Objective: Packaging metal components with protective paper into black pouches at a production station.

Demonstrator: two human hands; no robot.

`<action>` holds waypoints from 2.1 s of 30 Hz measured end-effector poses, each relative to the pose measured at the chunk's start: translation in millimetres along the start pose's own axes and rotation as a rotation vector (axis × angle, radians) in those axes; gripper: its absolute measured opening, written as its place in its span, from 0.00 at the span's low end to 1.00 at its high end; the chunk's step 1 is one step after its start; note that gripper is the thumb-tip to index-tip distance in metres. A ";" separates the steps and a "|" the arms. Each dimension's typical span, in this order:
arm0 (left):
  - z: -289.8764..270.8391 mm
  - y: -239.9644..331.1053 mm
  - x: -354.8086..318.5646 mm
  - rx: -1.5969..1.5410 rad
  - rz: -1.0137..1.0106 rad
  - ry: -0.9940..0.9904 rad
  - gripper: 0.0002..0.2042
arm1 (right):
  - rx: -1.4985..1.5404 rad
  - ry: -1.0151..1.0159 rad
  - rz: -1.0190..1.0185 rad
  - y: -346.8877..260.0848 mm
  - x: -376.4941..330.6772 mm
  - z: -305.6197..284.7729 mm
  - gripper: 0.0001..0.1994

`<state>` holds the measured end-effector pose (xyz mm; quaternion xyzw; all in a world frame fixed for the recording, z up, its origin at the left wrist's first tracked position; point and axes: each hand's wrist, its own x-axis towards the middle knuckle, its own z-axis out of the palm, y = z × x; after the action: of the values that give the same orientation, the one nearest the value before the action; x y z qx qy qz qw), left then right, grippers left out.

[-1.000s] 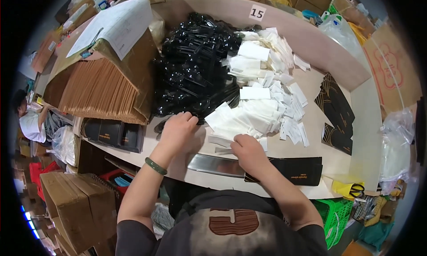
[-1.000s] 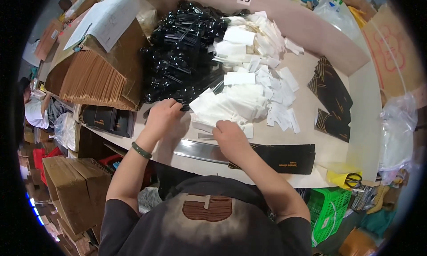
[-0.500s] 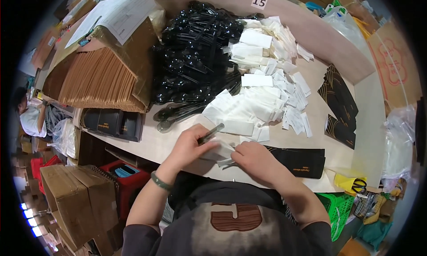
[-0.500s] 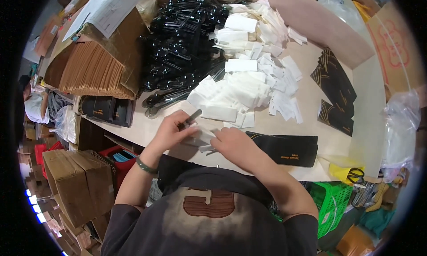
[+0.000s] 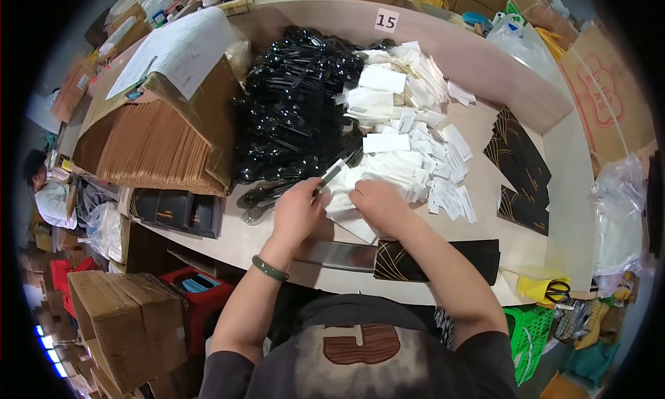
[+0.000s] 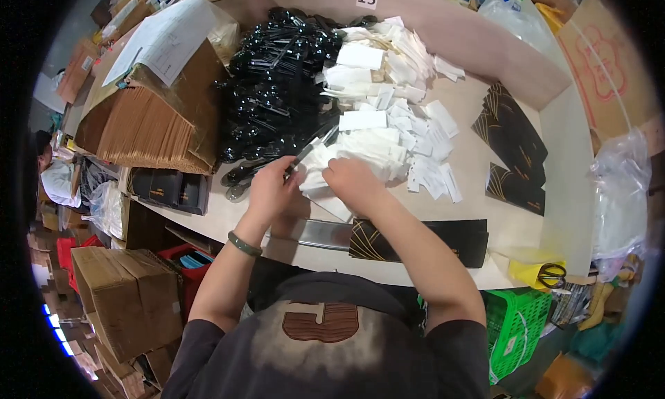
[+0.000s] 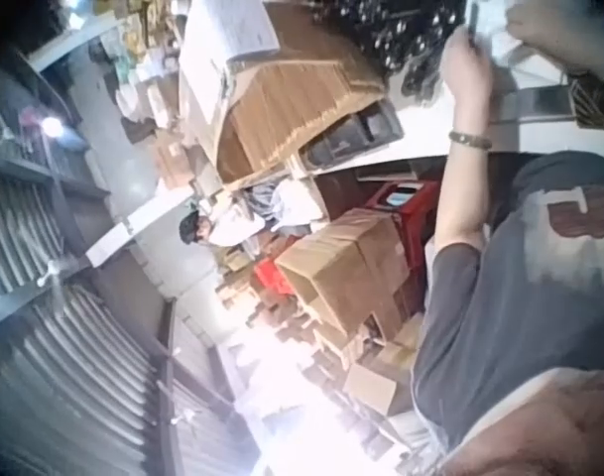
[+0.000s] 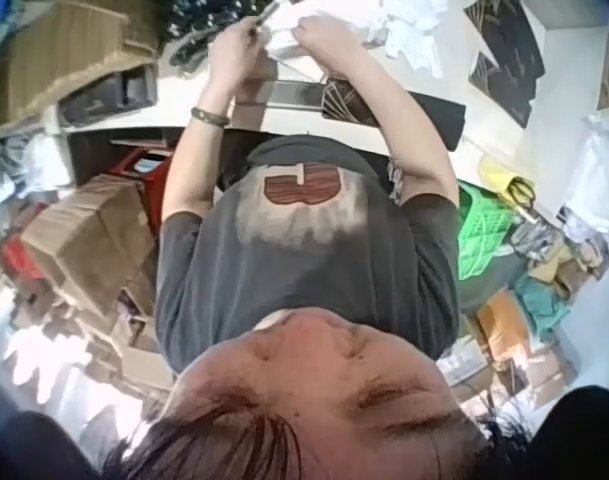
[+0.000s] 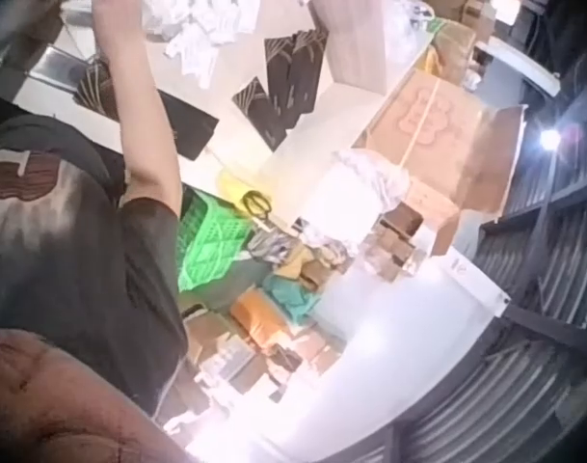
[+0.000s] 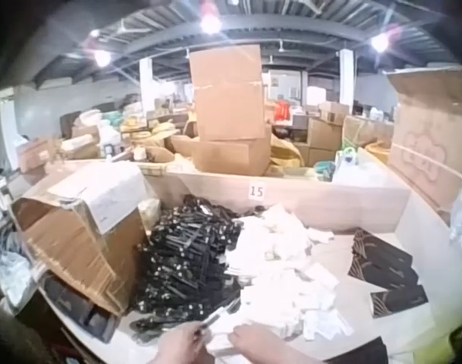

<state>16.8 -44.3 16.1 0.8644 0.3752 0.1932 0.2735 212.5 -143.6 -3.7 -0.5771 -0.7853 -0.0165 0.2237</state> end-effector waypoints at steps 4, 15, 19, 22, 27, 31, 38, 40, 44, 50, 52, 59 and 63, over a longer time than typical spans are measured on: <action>-25.7 -17.3 -23.6 -0.106 -0.097 0.136 0.13 | 0.026 -0.139 0.060 6.1 -2.0 -3.8 0.07; -34.2 -25.2 -108.3 -0.250 -0.249 0.170 0.09 | 0.210 -0.261 0.039 -68.1 -39.9 -12.6 0.10; -35.5 -7.0 -110.3 -0.227 -0.178 0.106 0.07 | 0.271 -0.346 0.404 -77.2 -43.0 -24.9 0.07; -22.8 4.9 -104.3 -0.145 0.095 -0.073 0.07 | 0.188 -0.424 0.522 -87.5 -44.9 -11.8 0.06; 4.3 7.5 -94.8 -0.012 0.100 -0.203 0.11 | 0.154 -0.247 0.796 -70.8 -51.8 -40.9 0.12; 20.5 31.3 -82.3 0.154 -0.144 -0.127 0.14 | 0.306 -0.071 0.859 -65.5 -76.9 -36.8 0.13; -18.1 6.6 -84.8 -0.194 -0.070 0.129 0.10 | 0.338 -0.066 0.273 -81.8 -58.7 -15.9 0.12; -20.8 8.9 -82.2 -0.228 -0.082 0.105 0.08 | 0.300 -0.115 0.279 -84.0 -55.9 -6.6 0.14; -26.0 10.1 -86.8 -0.181 0.027 -0.118 0.07 | 0.309 -0.104 0.381 -83.9 -56.6 -25.5 0.17; 15.4 23.6 -65.9 -0.171 0.376 -0.249 0.11 | 0.377 0.033 0.173 -63.6 -91.1 -30.3 0.24; 21.6 16.5 -73.0 -0.084 0.314 -0.247 0.11 | 0.093 -0.118 -0.098 -68.3 -104.4 -10.9 0.23; -151.0 -65.4 19.2 -0.063 -0.091 0.507 0.12 | 0.075 0.049 -0.117 -71.2 -119.6 36.9 0.20; -194.8 -174.3 43.2 0.684 -0.082 0.314 0.08 | 0.098 0.180 -0.072 -83.0 -120.2 52.6 0.21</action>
<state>-155.0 151.4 65.1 0.8499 0.4895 0.1761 -0.0843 147.4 -264.4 -76.3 -0.5333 -0.7820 -0.0380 0.3204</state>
